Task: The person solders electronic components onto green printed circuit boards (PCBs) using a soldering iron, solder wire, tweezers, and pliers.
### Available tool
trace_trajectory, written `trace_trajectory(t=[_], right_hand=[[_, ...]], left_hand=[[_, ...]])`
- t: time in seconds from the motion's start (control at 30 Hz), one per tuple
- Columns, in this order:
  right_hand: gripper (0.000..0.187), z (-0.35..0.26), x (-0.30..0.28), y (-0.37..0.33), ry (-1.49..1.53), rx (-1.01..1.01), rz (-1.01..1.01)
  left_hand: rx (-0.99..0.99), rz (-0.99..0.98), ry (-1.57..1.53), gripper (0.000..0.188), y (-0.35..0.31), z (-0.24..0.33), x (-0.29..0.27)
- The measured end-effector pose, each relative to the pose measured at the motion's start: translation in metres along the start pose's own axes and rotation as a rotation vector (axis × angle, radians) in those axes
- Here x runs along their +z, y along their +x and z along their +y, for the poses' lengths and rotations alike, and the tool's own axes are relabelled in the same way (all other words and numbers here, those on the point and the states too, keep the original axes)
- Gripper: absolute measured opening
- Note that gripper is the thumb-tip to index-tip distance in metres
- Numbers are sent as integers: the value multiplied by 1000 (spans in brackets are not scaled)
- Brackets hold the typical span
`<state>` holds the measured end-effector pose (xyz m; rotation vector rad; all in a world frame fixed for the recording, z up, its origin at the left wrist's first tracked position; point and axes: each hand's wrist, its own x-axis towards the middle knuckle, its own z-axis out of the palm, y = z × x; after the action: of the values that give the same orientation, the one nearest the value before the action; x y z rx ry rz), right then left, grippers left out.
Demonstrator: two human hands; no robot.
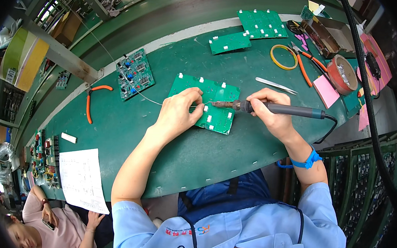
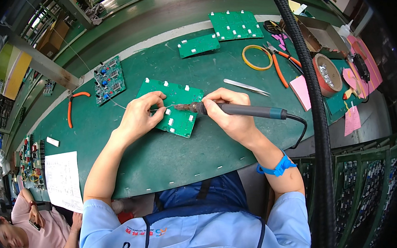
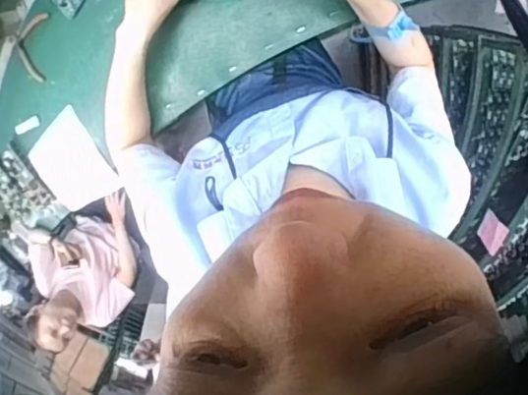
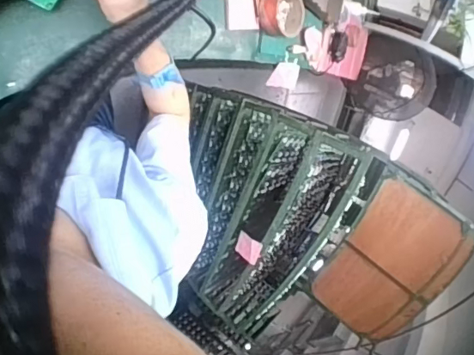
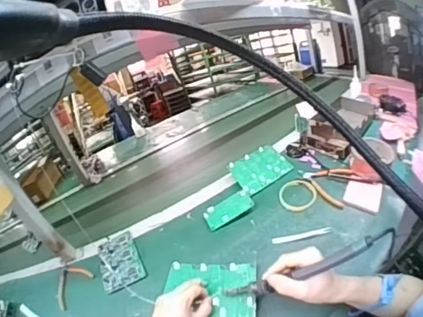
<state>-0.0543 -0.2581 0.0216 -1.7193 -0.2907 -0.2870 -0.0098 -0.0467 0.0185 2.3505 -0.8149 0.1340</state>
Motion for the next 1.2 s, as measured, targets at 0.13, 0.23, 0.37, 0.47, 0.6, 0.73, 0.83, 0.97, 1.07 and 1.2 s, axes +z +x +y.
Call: trace_trajectory(t=[0.13,0.23,0.37,0.47,0.6,0.73,0.83,0.97,1.07,1.2], right_hand=[[8,1,0,0,-4,-14,-1],[8,3,-1,-1,13,-33,23],[8,3,-2,0,24,-26,16],[8,4,-4,0,13,-39,21],[9,-4,-26,-5,31,-66,147],[11,12,-71,-7,43,-170,498],[14,20,-127,-16,-396,-284,791],[18,41,-197,-32,-954,-275,937],[21,55,-220,-36,-1005,-215,885],[21,59,-224,-39,-909,-213,908]], left_hand=[[-27,-8,-11,9,0,0,0],[-25,-10,-7,10,-1,-1,0],[-45,-14,-7,10,-1,-1,0],[-49,-13,-6,10,0,-1,-1],[-16,-22,-15,9,4,3,-2],[-10,1,7,7,2,-3,0],[-92,-35,-1,6,0,1,-3],[-82,11,-74,7,0,3,2],[-106,5,-77,7,-1,5,-1],[-109,26,-93,7,-2,3,-3]])
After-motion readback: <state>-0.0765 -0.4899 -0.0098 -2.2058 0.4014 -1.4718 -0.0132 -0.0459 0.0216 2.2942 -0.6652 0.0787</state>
